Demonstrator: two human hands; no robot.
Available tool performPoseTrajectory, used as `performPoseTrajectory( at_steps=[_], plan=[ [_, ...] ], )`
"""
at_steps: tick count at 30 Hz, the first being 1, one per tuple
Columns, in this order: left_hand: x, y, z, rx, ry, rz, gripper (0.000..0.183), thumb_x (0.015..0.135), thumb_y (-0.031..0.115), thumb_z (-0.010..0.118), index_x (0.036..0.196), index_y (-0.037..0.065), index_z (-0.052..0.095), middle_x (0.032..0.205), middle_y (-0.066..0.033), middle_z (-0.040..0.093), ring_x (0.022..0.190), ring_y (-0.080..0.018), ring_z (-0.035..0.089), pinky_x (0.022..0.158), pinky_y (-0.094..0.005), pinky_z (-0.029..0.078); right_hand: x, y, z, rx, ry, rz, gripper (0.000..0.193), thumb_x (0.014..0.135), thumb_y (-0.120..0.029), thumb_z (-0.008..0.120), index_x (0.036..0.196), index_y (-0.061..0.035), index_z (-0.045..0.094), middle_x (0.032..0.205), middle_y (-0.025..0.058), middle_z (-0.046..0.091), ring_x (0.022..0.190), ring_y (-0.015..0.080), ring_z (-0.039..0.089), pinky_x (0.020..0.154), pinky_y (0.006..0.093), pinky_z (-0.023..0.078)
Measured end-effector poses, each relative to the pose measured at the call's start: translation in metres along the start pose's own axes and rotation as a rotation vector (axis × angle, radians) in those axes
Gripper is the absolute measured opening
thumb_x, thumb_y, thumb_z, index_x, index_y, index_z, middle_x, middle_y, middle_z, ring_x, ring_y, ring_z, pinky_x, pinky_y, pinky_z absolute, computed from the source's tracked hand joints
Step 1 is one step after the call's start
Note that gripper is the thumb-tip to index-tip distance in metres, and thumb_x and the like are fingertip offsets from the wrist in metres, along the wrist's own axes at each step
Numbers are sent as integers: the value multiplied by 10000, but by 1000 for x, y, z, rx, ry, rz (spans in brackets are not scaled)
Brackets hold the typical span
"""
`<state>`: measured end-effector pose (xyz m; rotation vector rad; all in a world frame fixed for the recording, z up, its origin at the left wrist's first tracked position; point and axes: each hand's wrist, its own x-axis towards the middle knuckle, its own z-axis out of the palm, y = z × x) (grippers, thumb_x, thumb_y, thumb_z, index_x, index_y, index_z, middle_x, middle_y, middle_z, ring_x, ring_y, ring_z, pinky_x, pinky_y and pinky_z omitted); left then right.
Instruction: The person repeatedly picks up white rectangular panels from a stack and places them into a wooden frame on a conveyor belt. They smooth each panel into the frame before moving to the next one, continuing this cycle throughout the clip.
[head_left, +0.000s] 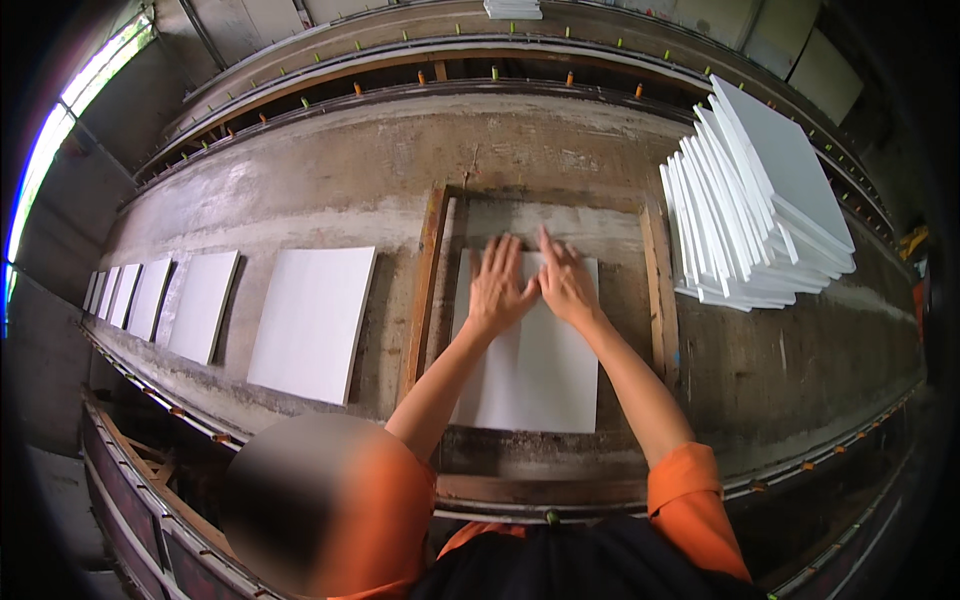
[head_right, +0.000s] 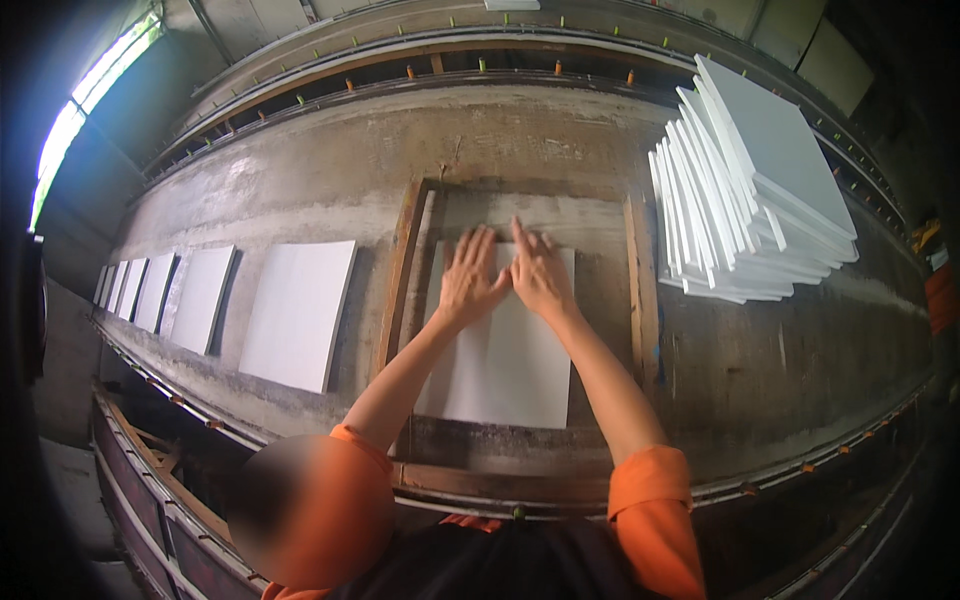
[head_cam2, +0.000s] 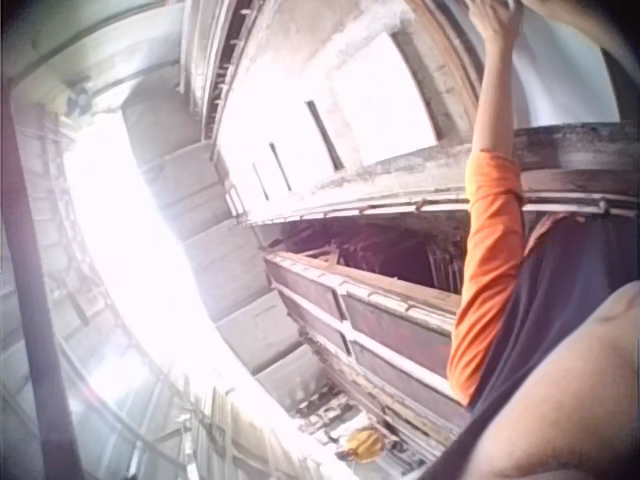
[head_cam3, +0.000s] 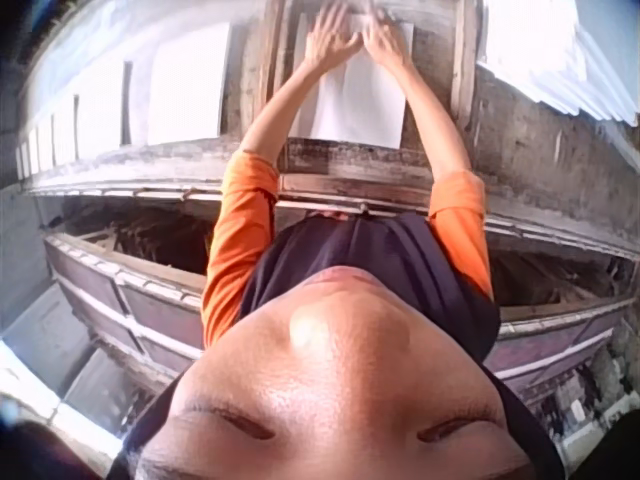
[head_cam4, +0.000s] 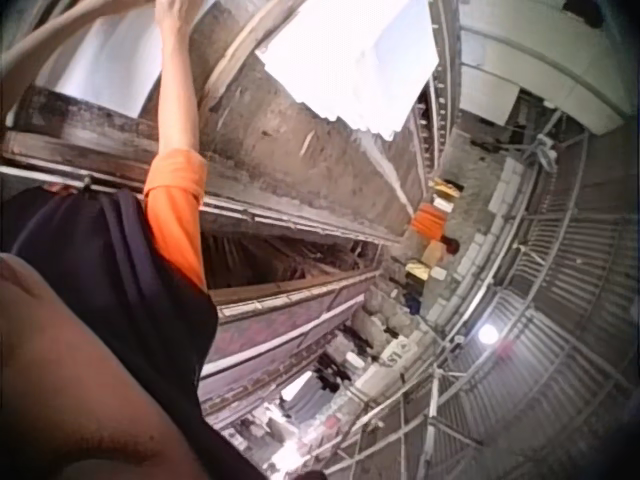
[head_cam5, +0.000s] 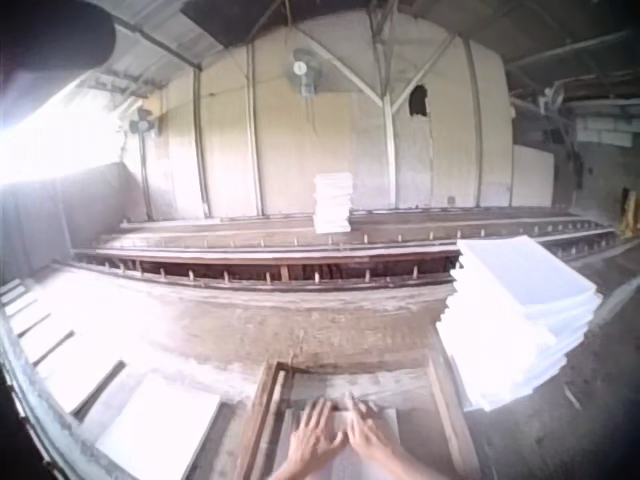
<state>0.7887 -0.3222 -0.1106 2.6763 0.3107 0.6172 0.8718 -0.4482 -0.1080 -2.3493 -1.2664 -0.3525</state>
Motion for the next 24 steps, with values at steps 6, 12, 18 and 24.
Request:
performPoseTrajectory(
  at_steps=[6, 12, 18, 24],
  plan=[
    [-28, -2, 3, 122, 58, -205, 889, 784, 519, 488, 1313, -131, 191, 1383, -285, 208, 1331, -337, 127, 1077, -481, -10, -13, -11, 1, -125, 196, 476, 606, 881, -203, 412, 1361, 46, 139, 1304, 243, 372, 1219, 346, 358, 1024, 413, 284],
    [-74, -5, -13, -22, 58, -204, 899, 797, 542, 481, 1316, -128, 180, 1379, -300, 196, 1315, -386, 140, 1078, -472, 38, -53, -23, -5, -229, 213, 402, 631, 895, -270, 413, 1356, 56, 131, 1353, 239, 301, 1279, 337, 268, 1050, 415, 236],
    [-117, -4, -30, 59, -19, -102, 887, 833, 543, 439, 1339, -105, 106, 1384, -303, 162, 1284, -407, 210, 1058, -436, 170, -97, -41, -18, -186, 161, 400, 649, 907, -356, 388, 1367, 27, 136, 1378, 220, 271, 1308, 323, 214, 1057, 475, 185],
    [-146, 5, -44, 173, -104, 8, 911, 839, 591, 377, 1347, -101, 73, 1399, -312, 85, 1324, -381, 83, 1075, -420, 163, -134, -54, -26, -161, 128, 416, 664, 909, -414, 359, 1380, -6, 128, 1399, 197, 245, 1320, 313, 189, 1065, 499, 126]
  ],
)
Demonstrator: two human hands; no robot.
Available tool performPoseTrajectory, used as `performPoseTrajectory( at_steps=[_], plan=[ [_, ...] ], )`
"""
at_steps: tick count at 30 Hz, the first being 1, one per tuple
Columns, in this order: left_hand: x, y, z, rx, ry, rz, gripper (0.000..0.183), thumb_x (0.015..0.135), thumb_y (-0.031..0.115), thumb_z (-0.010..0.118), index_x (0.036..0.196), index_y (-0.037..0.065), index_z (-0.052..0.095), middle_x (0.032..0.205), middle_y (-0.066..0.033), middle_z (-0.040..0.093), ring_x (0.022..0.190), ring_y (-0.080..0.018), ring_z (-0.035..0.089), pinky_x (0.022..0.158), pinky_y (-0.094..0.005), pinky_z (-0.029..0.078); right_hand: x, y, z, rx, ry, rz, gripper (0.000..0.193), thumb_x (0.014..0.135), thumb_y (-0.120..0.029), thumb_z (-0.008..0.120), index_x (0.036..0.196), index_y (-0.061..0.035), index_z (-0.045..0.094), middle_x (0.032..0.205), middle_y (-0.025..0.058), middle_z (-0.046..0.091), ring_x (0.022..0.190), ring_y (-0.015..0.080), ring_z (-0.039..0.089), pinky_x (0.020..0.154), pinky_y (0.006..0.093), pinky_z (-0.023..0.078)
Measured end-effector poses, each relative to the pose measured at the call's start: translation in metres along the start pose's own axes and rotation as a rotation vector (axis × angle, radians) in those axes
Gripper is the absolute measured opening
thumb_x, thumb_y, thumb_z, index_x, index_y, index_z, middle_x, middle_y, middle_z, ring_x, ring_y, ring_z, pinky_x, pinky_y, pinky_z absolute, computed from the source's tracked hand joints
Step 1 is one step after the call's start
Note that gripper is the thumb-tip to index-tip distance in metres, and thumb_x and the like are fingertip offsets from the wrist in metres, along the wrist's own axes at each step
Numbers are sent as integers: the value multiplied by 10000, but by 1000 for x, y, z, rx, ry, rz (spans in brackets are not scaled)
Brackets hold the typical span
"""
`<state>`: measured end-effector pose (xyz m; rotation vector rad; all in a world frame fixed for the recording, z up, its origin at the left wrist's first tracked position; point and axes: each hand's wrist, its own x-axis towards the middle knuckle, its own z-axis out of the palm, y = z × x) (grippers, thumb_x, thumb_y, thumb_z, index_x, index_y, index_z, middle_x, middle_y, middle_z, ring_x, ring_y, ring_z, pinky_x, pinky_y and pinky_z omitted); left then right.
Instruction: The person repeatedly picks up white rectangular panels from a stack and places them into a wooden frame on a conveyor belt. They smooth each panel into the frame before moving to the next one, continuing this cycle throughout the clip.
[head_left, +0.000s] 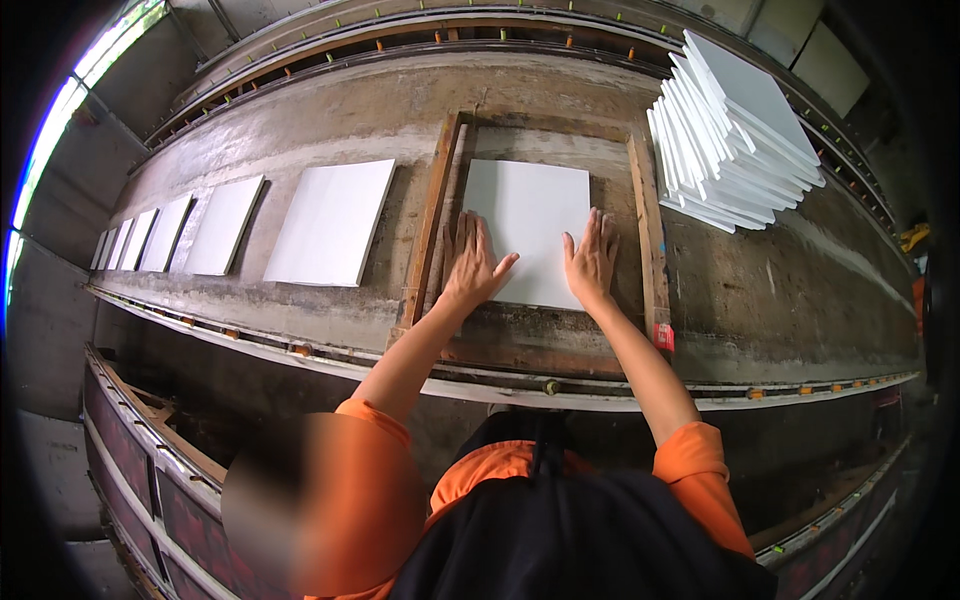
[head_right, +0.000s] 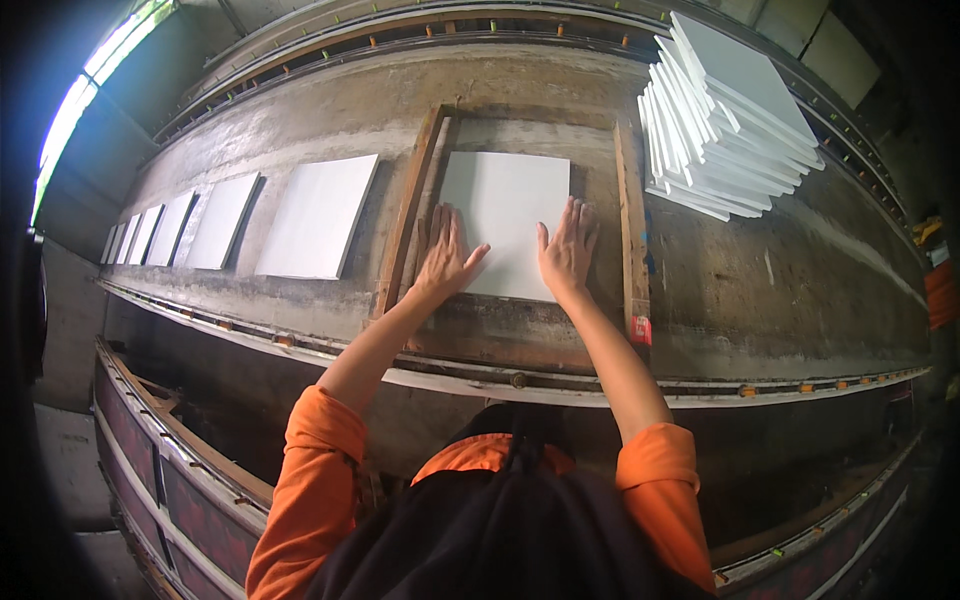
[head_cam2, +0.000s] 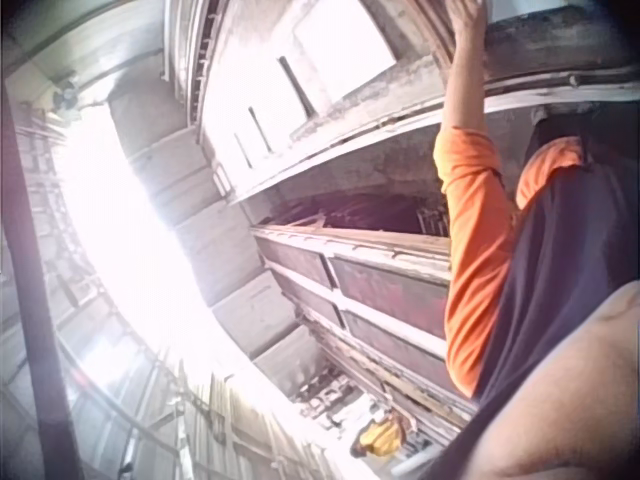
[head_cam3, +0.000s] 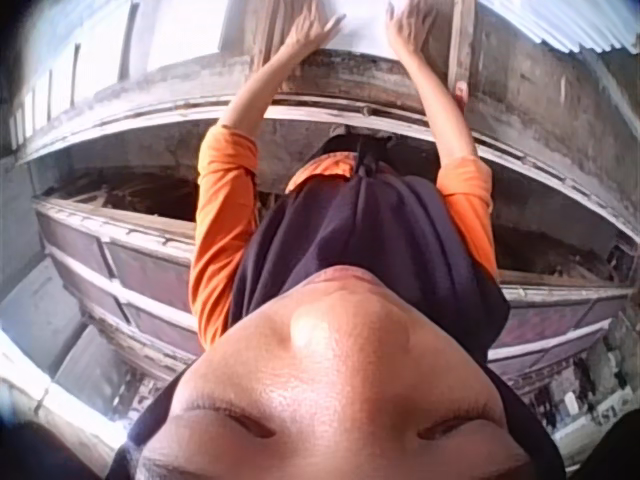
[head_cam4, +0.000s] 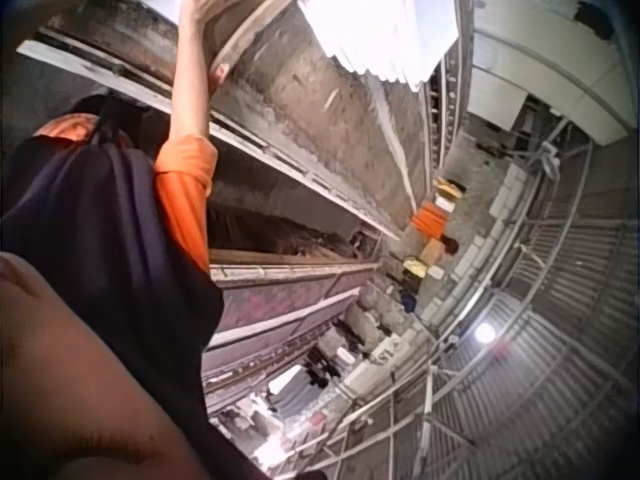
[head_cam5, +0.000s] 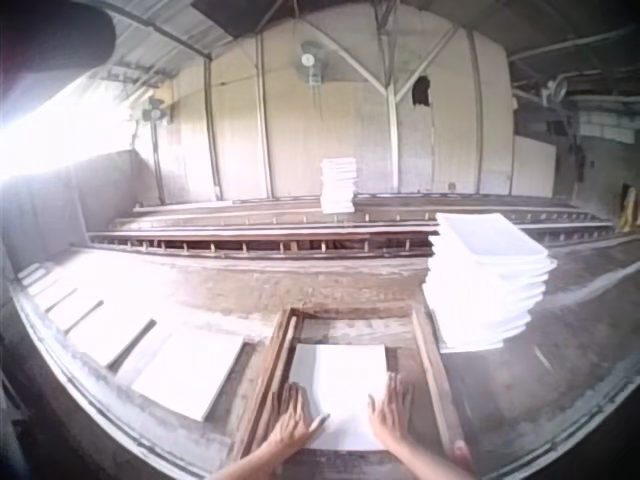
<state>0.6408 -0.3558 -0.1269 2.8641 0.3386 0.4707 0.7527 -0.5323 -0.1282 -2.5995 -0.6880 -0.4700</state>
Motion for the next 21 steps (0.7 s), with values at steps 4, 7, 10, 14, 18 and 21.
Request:
performPoseTrajectory(
  at_steps=[4, 7, 10, 14, 18, 21],
  plan=[
    [-15, 7, -13, -174, -92, 9, 953, 823, 632, 363, 1344, -110, 71, 1386, -345, 53, 1330, -390, -19, 1084, -445, 91, -16, -1, -11, -27, -19, -137, 674, 904, -455, 347, 1391, -44, 125, 1411, 187, 224, 1325, 315, 170, 1067, 515, 96],
    [-20, 8, -15, 27, -107, 59, 983, 804, 647, 386, 1341, -117, 75, 1373, -366, 52, 1317, -434, 10, 1076, -478, 84, -23, -1, -21, -50, -106, -267, 681, 897, -486, 339, 1399, -80, 121, 1421, 184, 199, 1333, 308, 146, 1067, 522, 92],
    [-28, 10, -14, 55, -61, 125, 1006, 780, 663, 400, 1317, -146, 134, 1359, -358, 141, 1291, -481, 80, 1062, -521, 78, -31, 1, -28, -34, -193, -394, 716, 883, -515, 348, 1405, -93, 96, 1428, 202, 159, 1341, 319, 106, 1066, 525, 102],
    [-37, 12, -23, -57, -180, 205, 992, 777, 640, 442, 1310, -150, 164, 1353, -371, 134, 1289, -482, 104, 1039, -543, 156, -35, 1, -40, 32, -398, -467, 750, 866, -530, 374, 1404, -80, 107, 1438, 203, 120, 1343, 342, 59, 1074, 516, 73],
    [-35, 31, -49, -8, -389, 197, 859, 792, 565, 505, 1258, -126, 297, 1304, -331, 274, 1256, -466, 217, 989, -511, 289, -30, -2, -49, 248, -309, -419, 547, 811, -283, 591, 1248, -34, 377, 1176, 197, 476, 1099, 305, 463, 912, 409, 401],
    [-17, 37, -79, -77, -368, -24, 688, 781, 494, 579, 1120, -85, 429, 1162, -264, 417, 1191, -404, 337, 879, -474, 410, -19, -22, -75, 416, -382, -226, 274, 743, -145, 680, 911, -27, 498, 737, 108, 584, 722, 253, 592, 623, 338, 484]
  ],
)
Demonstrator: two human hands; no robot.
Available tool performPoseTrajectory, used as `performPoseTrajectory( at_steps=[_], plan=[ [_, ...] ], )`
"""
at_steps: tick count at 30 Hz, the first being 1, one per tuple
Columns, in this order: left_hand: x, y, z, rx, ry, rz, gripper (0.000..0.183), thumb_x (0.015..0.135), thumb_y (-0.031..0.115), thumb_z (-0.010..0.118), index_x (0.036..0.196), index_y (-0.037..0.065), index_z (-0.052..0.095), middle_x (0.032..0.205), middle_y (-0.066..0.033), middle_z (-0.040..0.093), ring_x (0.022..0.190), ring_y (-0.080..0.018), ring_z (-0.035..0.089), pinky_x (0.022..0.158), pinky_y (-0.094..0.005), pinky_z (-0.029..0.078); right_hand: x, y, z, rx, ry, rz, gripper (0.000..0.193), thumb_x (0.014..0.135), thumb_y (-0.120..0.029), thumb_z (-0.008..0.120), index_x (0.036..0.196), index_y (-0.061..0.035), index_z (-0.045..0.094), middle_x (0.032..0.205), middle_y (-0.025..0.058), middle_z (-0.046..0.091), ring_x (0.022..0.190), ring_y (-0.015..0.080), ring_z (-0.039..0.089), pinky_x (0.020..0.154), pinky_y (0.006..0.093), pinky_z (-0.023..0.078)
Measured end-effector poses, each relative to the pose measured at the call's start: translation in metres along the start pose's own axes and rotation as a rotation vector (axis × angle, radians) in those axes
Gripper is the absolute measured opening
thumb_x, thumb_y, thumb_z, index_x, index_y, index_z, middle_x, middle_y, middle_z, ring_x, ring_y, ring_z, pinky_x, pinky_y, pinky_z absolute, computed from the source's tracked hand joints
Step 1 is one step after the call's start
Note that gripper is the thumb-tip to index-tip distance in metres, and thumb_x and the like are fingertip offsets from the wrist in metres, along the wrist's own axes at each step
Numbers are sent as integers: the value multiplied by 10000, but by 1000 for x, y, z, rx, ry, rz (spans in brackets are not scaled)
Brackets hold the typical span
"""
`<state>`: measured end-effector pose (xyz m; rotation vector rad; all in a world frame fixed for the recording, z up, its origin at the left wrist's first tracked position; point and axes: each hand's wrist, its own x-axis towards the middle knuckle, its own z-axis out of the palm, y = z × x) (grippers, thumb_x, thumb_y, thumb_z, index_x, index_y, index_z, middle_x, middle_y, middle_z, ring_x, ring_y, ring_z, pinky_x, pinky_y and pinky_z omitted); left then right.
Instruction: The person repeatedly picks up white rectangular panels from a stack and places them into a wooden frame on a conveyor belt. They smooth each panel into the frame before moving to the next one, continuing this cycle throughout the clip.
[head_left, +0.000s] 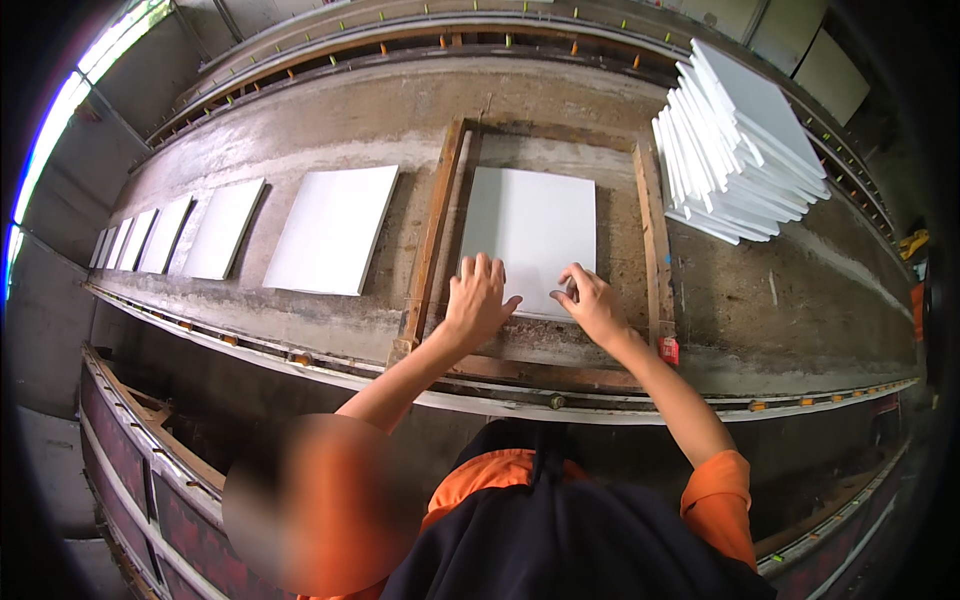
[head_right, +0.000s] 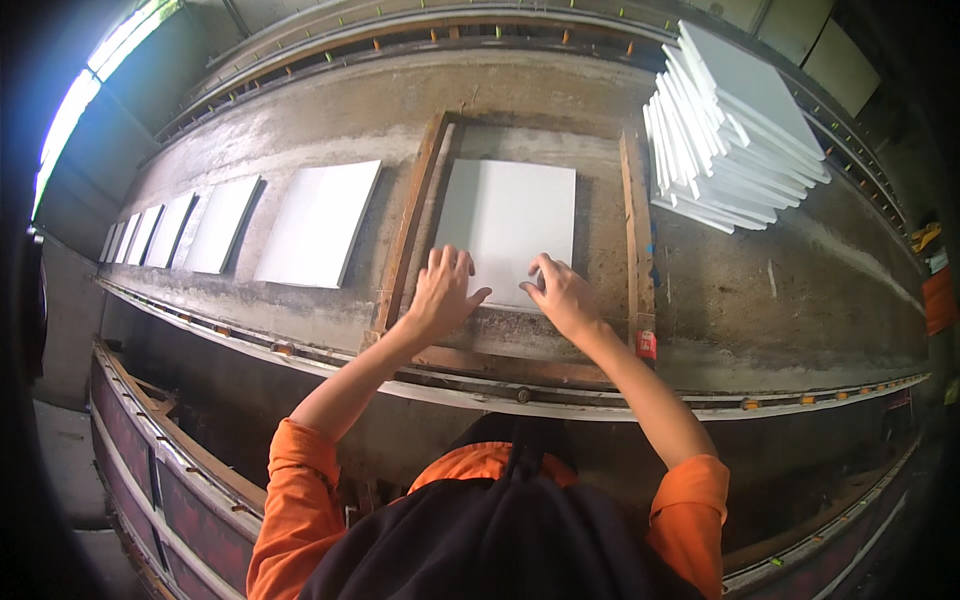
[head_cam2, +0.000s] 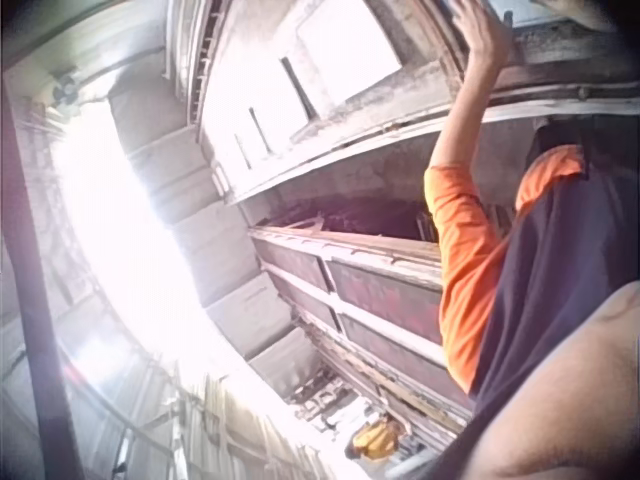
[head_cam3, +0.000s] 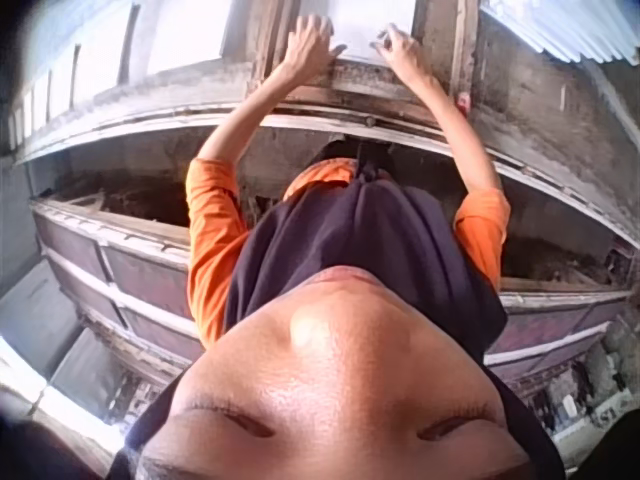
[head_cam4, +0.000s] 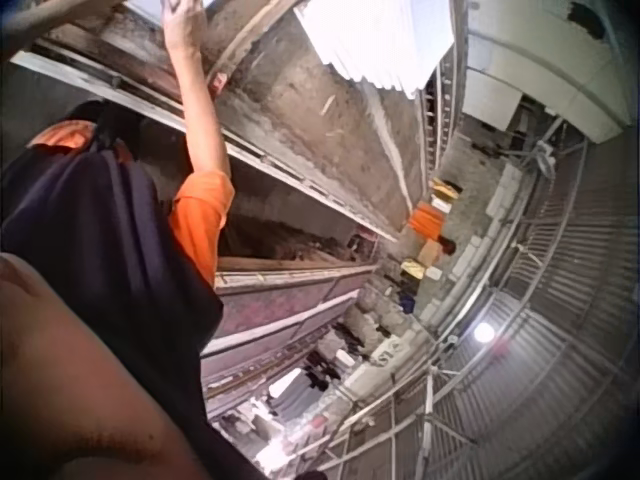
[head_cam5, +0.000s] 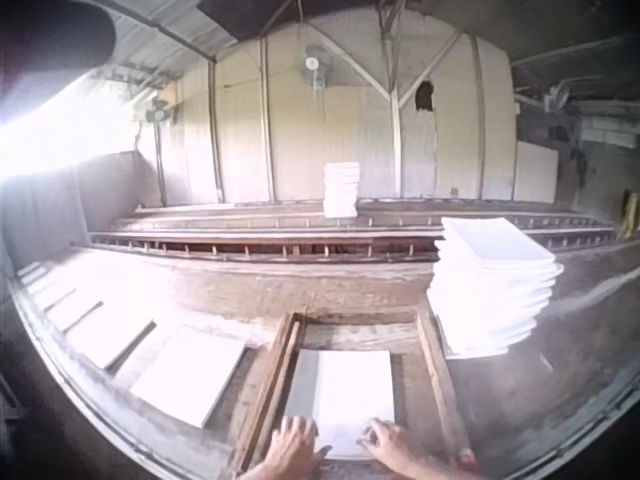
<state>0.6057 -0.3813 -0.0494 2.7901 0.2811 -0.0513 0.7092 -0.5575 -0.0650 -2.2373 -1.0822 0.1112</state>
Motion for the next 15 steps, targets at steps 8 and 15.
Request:
performPoseTrajectory(
  at_steps=[8, 15],
  plan=[
    [5, -27, 24, -48, -120, 33, 539, 743, 411, 657, 930, -56, 465, 976, -238, 483, 902, -401, 534, 778, -428, 456, 3, 6, -7, 53, -482, 32, 249, 736, -149, 685, 801, -13, 487, 861, 117, 484, 846, 267, 517, 732, 365, 426],
    [0, -24, 20, -49, -127, 59, 547, 761, 393, 638, 970, -74, 447, 1010, -253, 469, 936, -423, 517, 770, -444, 466, -4, 8, 1, 27, -408, -13, 292, 735, -133, 677, 845, -17, 432, 881, 120, 478, 865, 278, 498, 759, 376, 421]
  ],
)
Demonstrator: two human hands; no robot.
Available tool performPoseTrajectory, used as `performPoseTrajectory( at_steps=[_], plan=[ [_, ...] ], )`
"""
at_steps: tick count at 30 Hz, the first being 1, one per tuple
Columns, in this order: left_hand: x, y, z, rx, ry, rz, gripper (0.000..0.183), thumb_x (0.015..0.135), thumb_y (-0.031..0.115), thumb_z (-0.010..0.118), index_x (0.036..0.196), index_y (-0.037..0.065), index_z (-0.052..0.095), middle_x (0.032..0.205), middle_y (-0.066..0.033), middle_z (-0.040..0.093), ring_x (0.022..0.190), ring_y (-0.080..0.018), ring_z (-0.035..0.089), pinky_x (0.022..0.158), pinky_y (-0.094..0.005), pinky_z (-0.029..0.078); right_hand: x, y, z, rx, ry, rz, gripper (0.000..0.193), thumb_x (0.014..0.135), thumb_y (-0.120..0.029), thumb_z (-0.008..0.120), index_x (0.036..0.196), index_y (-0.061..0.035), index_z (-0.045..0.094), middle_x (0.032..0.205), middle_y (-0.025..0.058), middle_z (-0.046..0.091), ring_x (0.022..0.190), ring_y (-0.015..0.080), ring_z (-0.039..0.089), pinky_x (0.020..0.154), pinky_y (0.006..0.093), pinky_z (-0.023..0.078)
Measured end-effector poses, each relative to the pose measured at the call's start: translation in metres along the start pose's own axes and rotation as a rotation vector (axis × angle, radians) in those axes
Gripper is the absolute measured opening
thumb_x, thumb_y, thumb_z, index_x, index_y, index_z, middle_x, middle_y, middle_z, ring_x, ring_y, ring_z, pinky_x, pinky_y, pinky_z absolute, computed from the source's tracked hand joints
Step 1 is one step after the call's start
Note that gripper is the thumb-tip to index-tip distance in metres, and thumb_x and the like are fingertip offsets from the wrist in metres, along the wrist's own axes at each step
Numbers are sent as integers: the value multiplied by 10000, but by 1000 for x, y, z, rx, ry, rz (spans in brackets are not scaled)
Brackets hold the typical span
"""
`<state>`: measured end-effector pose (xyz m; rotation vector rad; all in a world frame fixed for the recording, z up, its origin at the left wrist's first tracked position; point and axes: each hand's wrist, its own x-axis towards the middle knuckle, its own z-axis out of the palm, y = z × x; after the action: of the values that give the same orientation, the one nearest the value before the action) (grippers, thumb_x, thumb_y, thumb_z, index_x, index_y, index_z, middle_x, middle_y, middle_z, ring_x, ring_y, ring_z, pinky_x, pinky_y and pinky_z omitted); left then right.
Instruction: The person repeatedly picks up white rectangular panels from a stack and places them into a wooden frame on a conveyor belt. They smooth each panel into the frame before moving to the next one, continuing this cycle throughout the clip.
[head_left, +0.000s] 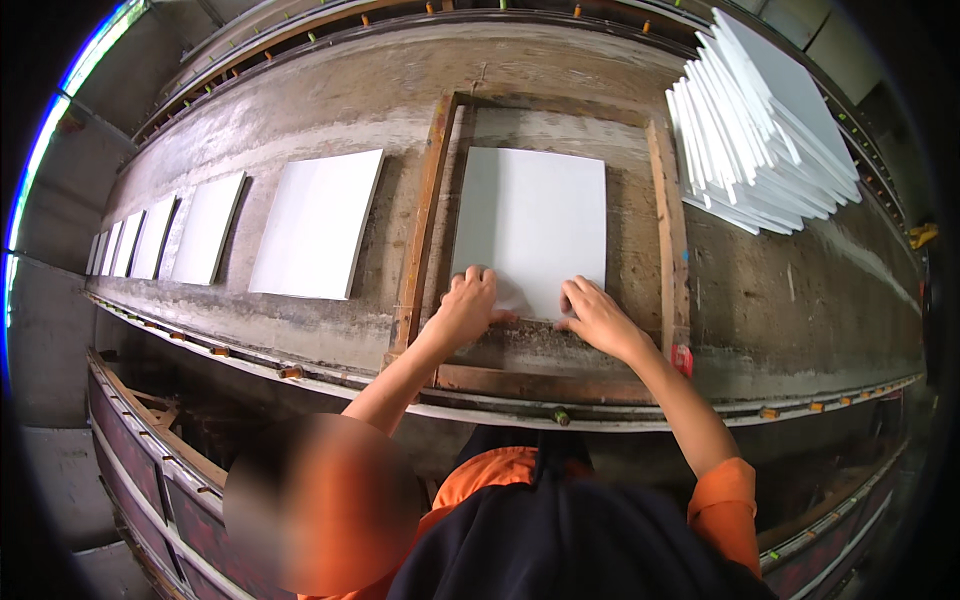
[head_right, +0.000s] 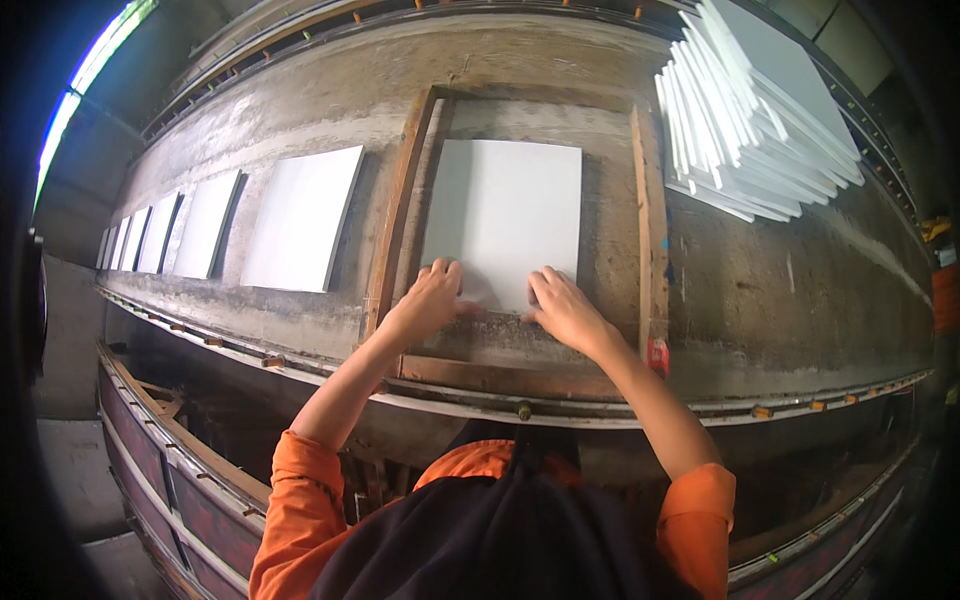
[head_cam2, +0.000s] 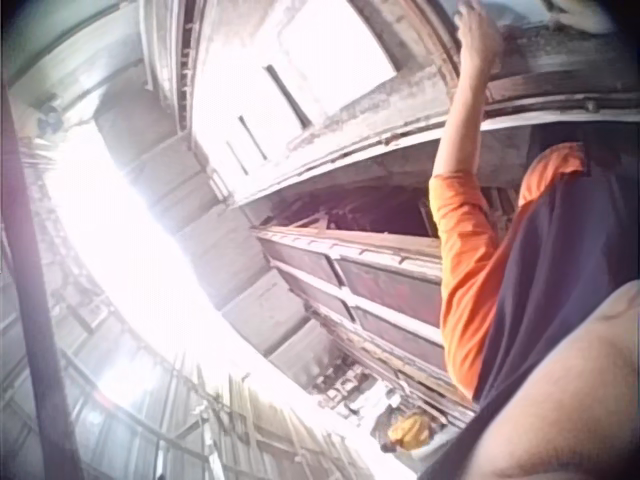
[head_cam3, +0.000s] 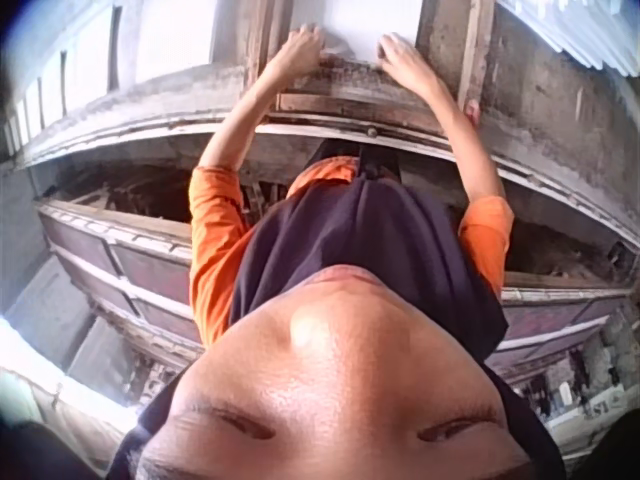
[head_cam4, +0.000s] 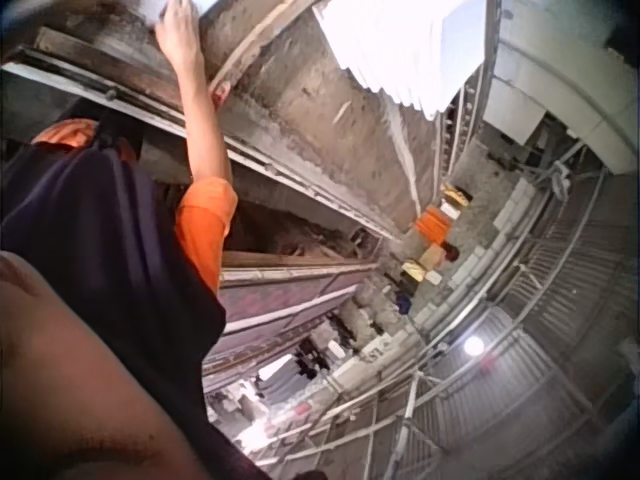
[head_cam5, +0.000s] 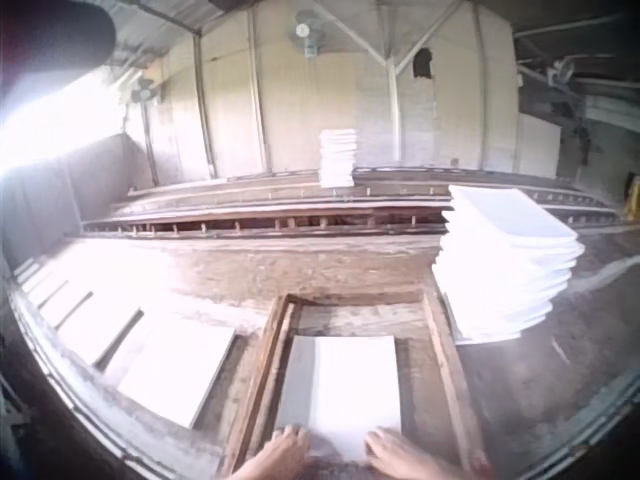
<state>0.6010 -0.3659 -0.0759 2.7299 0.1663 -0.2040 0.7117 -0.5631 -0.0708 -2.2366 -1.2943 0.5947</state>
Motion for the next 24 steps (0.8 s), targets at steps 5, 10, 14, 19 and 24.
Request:
performPoseTrajectory(
  at_steps=[5, 10, 14, 19, 24],
  plan=[
    [13, 7, -6, 31, -65, -84, 588, 743, 375, 666, 1078, -63, 465, 1083, -246, 463, 1034, -414, 468, 766, -509, 460, -4, 4, 10, -103, 172, -90, 371, 747, -128, 669, 962, -7, 392, 954, 167, 491, 937, 304, 492, 840, 382, 409],
    [36, 55, -29, -193, 76, 105, 520, 778, 474, 597, 1011, 10, 561, 1063, -212, 527, 1054, -382, 459, 835, -515, 398, -40, 1, -17, 62, 237, -123, 355, 768, -138, 648, 1061, -25, 483, 1012, 157, 513, 987, 310, 513, 847, 382, 410],
    [68, 84, -44, -606, 243, 379, 491, 851, 427, 536, 1092, 0, 507, 1093, -199, 524, 1047, -289, 484, 898, -403, 374, -96, 1, -85, 51, 373, 12, 287, 781, -120, 634, 1037, -18, 552, 979, 123, 564, 942, 250, 562, 795, 308, 442],
    [81, 145, -44, -1351, -44, 235, 532, 905, 415, 447, 1247, 16, 362, 1272, -162, 416, 1226, -271, 363, 994, -417, 311, -167, 86, -135, 545, 815, 152, 195, 873, -134, 518, 1033, -28, 551, 949, 78, 596, 902, 152, 578, 818, 295, 466],
    [128, 179, -29, -1534, 92, 167, 657, 836, 494, 523, 1255, 30, 320, 1222, -164, 424, 1189, -291, 380, 997, -477, 269, -172, 177, -165, 1205, 1067, 268, 256, 878, -110, 466, 1120, -28, 459, 944, 116, 559, 924, 245, 576, 851, 351, 456]
  ],
)
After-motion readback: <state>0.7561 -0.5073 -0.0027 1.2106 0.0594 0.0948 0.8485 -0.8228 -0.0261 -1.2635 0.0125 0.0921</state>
